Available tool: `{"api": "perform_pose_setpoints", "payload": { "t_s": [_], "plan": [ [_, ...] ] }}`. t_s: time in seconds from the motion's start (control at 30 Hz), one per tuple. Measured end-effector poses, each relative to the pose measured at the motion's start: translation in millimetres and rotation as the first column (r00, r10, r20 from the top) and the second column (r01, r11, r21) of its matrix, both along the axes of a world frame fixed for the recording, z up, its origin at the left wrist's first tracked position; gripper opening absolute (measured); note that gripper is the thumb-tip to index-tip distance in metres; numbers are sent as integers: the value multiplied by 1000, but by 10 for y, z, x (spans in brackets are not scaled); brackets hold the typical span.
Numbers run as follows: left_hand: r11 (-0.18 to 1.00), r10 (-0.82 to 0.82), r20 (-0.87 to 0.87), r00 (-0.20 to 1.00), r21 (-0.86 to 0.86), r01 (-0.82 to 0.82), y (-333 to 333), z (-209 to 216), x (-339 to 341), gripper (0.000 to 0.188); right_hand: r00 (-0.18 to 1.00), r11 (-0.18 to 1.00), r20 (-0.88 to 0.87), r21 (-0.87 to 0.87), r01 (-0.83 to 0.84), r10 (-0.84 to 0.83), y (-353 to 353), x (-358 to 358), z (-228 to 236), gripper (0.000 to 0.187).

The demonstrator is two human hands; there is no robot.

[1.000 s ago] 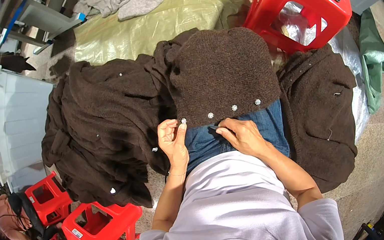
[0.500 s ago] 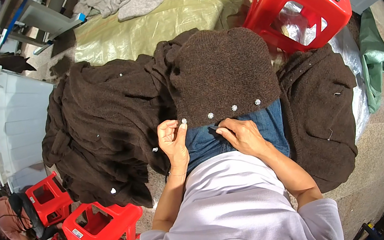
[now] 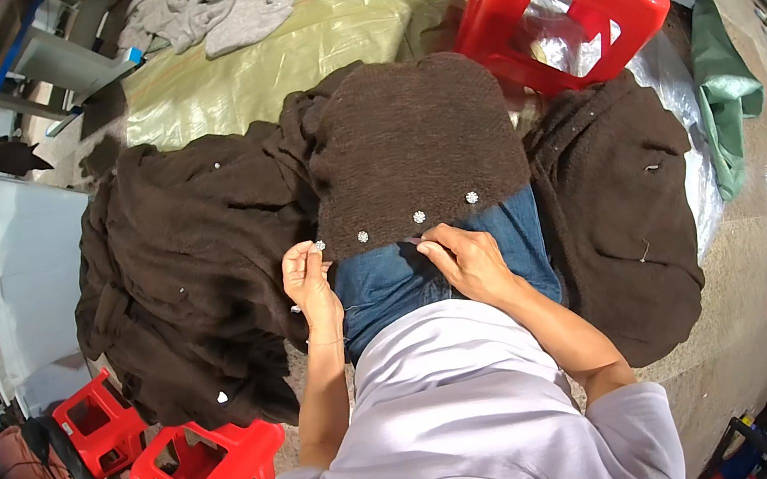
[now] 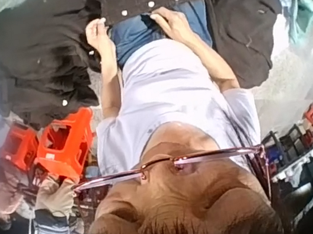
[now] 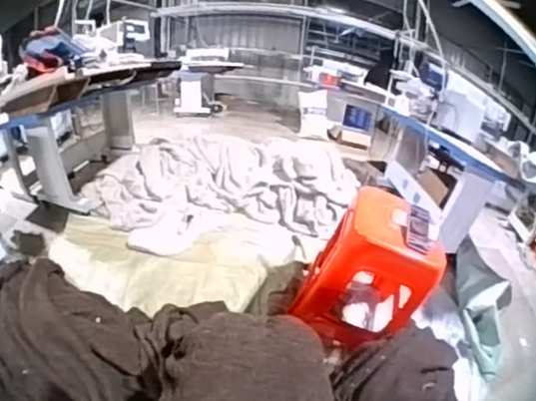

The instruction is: Buttoning small pieces of brown fabric in a production environment.

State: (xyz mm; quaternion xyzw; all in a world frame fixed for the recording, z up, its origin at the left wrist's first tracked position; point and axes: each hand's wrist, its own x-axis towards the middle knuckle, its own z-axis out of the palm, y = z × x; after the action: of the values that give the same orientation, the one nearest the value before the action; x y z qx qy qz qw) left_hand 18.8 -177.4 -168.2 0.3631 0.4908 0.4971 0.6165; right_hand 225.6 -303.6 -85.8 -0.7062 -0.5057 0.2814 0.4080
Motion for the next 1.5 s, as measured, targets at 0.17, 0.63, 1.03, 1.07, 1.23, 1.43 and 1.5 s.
{"api": "perform_pose_setpoints", "payload": {
  "t_s": [0.17, 0.63, 1.03, 1.07, 1.23, 1.43, 1.5],
  "plan": [
    [968, 85, -352, 932, 252, 7, -49, 151, 127, 6, 1000, 1000, 23, -18, 0, 1, -47, 34, -86, 18],
    [632, 7, -759, 651, 508, 585, -161, 653, 402, 31, 994, 994, 33, -17, -104, 105, -93, 52, -16, 28],
    [595, 124, -764, 633, 568, 569, -67, 602, 550, 12, 995, 1000, -99, -21, -9, 7, -379, 183, 10, 25],
    [591, 133, -759, 637, 577, 563, -66, 592, 550, 11, 994, 1000, -109, 3, -9, 9, -399, 201, 26, 25],
    [602, 131, -763, 633, 569, 560, -69, 535, 511, 9, 984, 991, -154, 90, 102, -87, -457, 194, -85, 18],
    [649, 112, -613, 782, 641, 410, -123, 533, 557, 5, 975, 985, -188, 108, 137, -115, -510, 213, -159, 10],
    [632, 106, -564, 819, 674, 382, -161, 557, 617, 5, 974, 985, -197, 104, 136, -114, -513, 217, -164, 9]
  ]
}}
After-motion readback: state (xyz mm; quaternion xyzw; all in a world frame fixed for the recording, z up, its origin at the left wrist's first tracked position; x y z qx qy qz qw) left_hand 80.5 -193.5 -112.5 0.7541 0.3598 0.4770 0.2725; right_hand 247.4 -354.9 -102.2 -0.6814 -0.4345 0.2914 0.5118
